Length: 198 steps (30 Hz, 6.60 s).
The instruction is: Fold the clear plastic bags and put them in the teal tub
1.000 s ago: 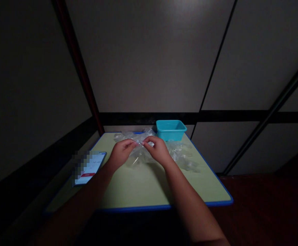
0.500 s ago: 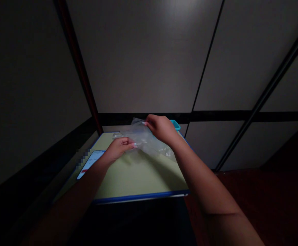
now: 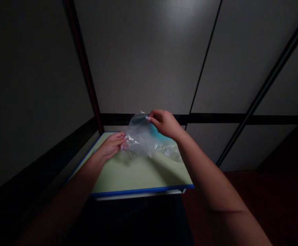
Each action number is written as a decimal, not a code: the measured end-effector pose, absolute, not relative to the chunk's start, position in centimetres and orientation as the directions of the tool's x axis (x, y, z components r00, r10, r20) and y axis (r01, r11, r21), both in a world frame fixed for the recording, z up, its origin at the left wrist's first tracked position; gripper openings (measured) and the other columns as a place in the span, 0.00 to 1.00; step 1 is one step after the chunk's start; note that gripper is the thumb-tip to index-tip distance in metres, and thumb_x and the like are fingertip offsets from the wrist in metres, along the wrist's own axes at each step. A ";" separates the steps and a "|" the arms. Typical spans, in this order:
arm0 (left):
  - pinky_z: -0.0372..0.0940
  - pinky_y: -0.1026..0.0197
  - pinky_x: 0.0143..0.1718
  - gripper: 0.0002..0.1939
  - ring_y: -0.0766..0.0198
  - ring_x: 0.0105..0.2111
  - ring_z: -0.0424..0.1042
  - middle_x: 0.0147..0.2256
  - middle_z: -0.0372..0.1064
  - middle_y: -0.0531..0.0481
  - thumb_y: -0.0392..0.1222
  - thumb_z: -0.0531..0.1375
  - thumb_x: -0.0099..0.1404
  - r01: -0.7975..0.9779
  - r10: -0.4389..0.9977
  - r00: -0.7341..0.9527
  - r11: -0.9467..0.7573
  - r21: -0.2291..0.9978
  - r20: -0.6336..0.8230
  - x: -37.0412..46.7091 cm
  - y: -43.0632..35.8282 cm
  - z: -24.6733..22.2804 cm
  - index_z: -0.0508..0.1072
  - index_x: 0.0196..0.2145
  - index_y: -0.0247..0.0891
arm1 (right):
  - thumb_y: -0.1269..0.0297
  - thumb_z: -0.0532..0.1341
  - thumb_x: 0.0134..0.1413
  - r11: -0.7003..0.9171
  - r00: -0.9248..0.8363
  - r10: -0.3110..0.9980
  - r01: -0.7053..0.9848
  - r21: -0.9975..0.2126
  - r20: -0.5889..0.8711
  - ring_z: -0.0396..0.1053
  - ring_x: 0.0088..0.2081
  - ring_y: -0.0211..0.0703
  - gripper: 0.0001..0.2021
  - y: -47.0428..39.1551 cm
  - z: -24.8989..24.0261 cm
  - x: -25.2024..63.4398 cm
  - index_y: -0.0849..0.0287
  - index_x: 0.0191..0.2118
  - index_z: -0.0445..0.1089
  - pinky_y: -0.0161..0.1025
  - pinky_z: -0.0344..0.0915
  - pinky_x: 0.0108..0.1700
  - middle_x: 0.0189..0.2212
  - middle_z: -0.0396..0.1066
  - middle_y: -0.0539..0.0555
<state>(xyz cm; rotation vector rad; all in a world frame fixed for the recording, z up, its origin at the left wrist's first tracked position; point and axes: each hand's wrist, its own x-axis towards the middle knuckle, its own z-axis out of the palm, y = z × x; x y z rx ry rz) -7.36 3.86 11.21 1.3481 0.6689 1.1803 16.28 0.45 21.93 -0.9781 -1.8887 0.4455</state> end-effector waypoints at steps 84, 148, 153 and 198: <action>0.67 0.56 0.46 0.15 0.55 0.49 0.70 0.52 0.70 0.47 0.45 0.60 0.63 -0.133 0.787 0.112 -0.594 0.794 0.607 -2.4 -3.2 11.3 0.75 0.48 0.43 | 0.50 0.69 0.39 0.326 -0.207 0.919 -0.079 -0.942 0.336 0.55 0.17 0.31 0.18 -1.3 19.7 16.1 0.57 0.25 0.64 0.32 0.58 0.20 0.17 0.60 0.44; 0.62 0.65 0.30 0.05 0.65 0.29 0.68 0.27 0.70 0.53 0.37 0.63 0.55 0.346 0.811 0.076 -0.567 0.748 0.580 -12.8 2.0 15.5 0.75 0.32 0.38 | 0.49 0.65 0.43 0.215 -0.063 0.971 -0.182 -0.960 0.229 0.45 0.12 0.29 0.16 -1.7 8.7 11.5 0.56 0.28 0.63 0.29 0.42 0.15 0.10 0.53 0.39; 0.63 0.63 0.34 0.06 0.63 0.33 0.70 0.31 0.71 0.53 0.35 0.59 0.58 0.521 0.810 0.181 -0.560 0.644 0.558 -10.0 5.3 10.5 0.73 0.35 0.38 | 0.48 0.65 0.40 0.194 0.044 0.981 -0.117 -0.974 0.190 0.42 0.13 0.28 0.17 -1.0 5.0 13.0 0.58 0.26 0.65 0.30 0.36 0.16 0.10 0.52 0.39; 0.52 0.48 0.60 0.26 0.50 0.61 0.55 0.60 0.58 0.36 0.48 0.52 0.67 0.886 0.905 0.323 -0.392 0.249 0.277 -9.2 -4.6 2.4 0.62 0.58 0.33 | 0.57 0.48 0.62 -0.018 0.043 0.972 0.994 -0.111 0.229 0.56 0.59 0.56 0.24 -5.3 1.8 15.8 0.58 0.62 0.56 0.53 0.55 0.56 0.61 0.57 0.64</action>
